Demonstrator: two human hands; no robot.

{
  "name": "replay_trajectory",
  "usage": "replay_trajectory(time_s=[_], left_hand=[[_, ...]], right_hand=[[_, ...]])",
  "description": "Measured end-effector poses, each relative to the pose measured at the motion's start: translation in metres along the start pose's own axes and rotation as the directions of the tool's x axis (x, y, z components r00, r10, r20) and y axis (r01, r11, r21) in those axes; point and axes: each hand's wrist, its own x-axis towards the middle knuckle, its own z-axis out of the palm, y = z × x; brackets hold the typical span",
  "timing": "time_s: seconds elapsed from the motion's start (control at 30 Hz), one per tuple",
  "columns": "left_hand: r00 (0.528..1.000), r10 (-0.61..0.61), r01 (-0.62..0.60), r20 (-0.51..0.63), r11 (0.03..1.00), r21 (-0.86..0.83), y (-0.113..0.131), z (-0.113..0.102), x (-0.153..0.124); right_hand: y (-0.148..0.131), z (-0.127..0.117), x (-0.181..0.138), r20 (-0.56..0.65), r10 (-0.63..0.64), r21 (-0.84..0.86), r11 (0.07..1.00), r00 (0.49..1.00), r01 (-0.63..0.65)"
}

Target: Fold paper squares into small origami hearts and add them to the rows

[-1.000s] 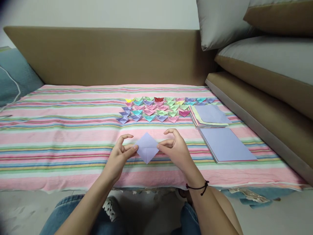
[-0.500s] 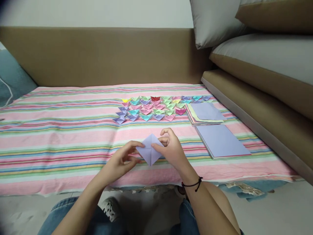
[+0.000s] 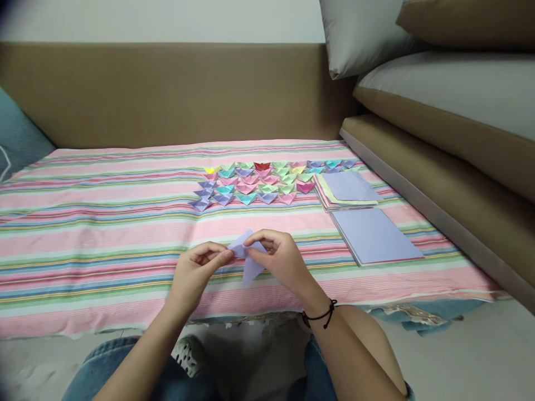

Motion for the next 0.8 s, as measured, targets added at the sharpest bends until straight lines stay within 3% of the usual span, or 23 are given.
replay_trajectory(time_s=[0.27,0.8], left_hand=[[0.985,-0.037,0.036,-0.169,0.999,-0.007,-0.002,0.01,-0.002],[0.986,-0.028,0.014,-0.165,0.996,-0.087,-0.006,0.013,-0.003]], right_hand=[[-0.003,0.008,-0.001,-0.058,-0.061,-0.032,0.998,0.996,0.059],[0.004,0.02,-0.003,-0.252,-0.099,-0.06,0.994,0.963,0.086]])
